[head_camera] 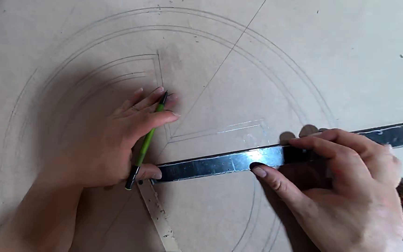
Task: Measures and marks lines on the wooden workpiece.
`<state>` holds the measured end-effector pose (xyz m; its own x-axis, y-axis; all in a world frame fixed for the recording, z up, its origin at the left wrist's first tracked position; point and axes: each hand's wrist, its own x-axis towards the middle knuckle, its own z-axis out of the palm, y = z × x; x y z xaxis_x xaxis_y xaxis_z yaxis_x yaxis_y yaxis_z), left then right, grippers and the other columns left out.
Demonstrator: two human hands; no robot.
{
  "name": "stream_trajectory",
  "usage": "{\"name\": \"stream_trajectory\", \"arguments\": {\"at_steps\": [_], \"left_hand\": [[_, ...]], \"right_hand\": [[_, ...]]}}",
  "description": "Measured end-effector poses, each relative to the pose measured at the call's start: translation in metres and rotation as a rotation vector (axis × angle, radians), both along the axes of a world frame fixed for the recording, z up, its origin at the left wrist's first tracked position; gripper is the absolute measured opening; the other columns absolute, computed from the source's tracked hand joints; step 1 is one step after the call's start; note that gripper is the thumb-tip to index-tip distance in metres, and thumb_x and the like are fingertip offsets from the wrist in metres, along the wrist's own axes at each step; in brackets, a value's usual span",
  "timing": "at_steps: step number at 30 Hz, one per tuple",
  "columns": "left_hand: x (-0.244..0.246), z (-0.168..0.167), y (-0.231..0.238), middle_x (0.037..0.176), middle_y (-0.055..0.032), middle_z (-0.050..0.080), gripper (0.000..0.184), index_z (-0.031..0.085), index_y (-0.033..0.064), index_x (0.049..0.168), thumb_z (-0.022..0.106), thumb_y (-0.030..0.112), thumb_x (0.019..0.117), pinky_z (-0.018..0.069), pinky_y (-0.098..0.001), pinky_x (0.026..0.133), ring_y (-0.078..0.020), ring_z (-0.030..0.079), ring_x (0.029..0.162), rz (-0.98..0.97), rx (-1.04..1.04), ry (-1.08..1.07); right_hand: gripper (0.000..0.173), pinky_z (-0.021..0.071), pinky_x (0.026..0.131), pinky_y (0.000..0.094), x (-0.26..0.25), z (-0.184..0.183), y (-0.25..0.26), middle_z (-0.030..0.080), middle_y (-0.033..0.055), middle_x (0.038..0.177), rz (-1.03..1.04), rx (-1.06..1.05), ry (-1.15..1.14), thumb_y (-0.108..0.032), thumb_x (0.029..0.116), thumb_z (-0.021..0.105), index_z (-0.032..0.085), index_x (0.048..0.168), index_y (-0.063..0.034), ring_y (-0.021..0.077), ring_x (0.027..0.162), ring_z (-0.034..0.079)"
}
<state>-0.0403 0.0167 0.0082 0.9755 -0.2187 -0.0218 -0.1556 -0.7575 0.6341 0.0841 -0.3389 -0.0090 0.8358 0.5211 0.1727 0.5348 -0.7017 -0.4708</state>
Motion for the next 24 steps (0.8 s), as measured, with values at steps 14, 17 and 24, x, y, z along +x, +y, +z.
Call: {"name": "stream_trajectory", "arguments": {"at_steps": [14,17,24], "left_hand": [[-0.004,-0.012,-0.001,0.166,0.0037,0.036,0.088,0.049,0.0292,0.152,0.072,0.072,0.0792,0.0142,-0.0601,0.13,-0.0258,0.022,0.158,0.036,0.008,-0.033],[-0.001,-0.007,-0.002,0.166,0.0035,0.036,0.087,0.051,0.0261,0.151,0.071,0.072,0.0805,0.0154,-0.0576,0.13,-0.023,0.022,0.158,0.041,0.031,0.005],[-0.001,0.0,-0.002,0.167,-0.0022,0.035,0.088,0.052,0.0198,0.15,0.079,0.063,0.0786,0.0128,-0.0592,0.13,-0.0254,0.019,0.158,0.025,-0.03,0.044]], "right_hand": [[0.073,0.0234,0.119,0.0678,0.001,-0.003,0.001,0.064,0.0111,0.124,-0.014,0.014,-0.007,-0.072,0.0743,0.078,0.068,0.116,-0.0131,0.0306,0.132,0.053],[0.074,0.0253,0.116,0.0699,0.004,-0.003,-0.002,0.065,0.0156,0.122,0.005,0.012,0.003,-0.07,0.0732,0.08,0.068,0.116,-0.011,0.0346,0.128,0.055],[0.076,0.0271,0.115,0.0662,0.005,-0.011,-0.003,0.061,0.0259,0.124,0.052,0.063,0.031,-0.065,0.074,0.082,0.068,0.118,-0.0045,0.0416,0.128,0.052]]}}
